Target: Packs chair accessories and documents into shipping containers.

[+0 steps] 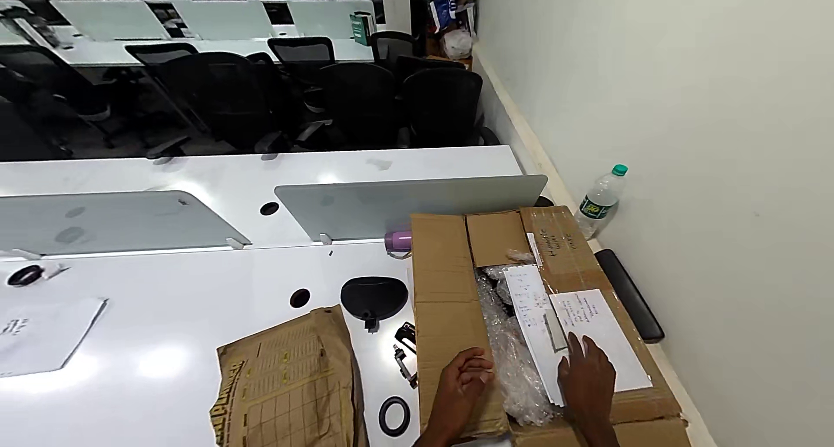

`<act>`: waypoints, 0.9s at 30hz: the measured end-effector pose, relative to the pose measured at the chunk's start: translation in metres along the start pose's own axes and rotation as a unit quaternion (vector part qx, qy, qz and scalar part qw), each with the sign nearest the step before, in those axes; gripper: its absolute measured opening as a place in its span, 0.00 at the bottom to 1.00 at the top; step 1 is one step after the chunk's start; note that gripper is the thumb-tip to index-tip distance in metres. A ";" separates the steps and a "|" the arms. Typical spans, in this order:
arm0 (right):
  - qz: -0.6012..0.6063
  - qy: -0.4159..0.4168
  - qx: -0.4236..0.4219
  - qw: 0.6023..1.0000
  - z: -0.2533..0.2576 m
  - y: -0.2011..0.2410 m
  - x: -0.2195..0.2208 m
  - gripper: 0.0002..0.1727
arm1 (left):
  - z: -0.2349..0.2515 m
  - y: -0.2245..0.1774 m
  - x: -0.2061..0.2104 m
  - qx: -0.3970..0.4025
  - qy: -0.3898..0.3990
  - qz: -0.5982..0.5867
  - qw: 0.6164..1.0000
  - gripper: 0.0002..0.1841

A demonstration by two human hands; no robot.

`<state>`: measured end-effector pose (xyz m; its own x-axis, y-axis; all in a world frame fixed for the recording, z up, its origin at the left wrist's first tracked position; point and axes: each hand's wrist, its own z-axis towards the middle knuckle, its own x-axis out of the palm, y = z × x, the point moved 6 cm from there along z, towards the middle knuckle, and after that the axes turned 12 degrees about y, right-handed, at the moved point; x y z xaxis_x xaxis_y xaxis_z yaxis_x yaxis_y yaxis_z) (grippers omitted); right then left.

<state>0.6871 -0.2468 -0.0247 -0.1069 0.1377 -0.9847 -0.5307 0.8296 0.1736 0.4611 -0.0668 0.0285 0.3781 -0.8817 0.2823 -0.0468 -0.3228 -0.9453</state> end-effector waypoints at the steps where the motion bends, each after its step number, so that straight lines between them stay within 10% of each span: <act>1: -0.003 -0.007 -0.001 1.000 -0.001 0.003 0.000 0.29 | -0.009 -0.003 -0.011 0.022 -0.034 0.007 0.999 0.23; 8: 0.047 -0.032 -0.048 0.997 -0.026 0.045 0.004 0.28 | -0.053 -0.002 -0.069 0.135 -0.224 0.040 0.964 0.14; 14: 0.116 -0.017 -0.081 0.990 -0.056 0.089 0.013 0.24 | -0.077 0.057 -0.126 -0.005 -0.363 0.177 0.915 0.12; 21: 0.179 -0.023 -0.119 0.976 -0.074 0.117 0.007 0.19 | -0.072 0.126 -0.185 -0.224 -0.195 0.459 0.837 0.22; 27: 0.195 -0.028 -0.134 0.971 -0.086 0.123 -0.005 0.17 | -0.037 0.124 -0.170 -0.239 -0.067 0.577 0.778 0.27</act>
<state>0.5507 -0.1920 0.0024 -0.3015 0.4497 -0.8407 -0.6590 0.5390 0.5246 0.3564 0.0304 -0.1304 -0.0785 -0.6453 -0.7598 -0.7533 0.5376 -0.3788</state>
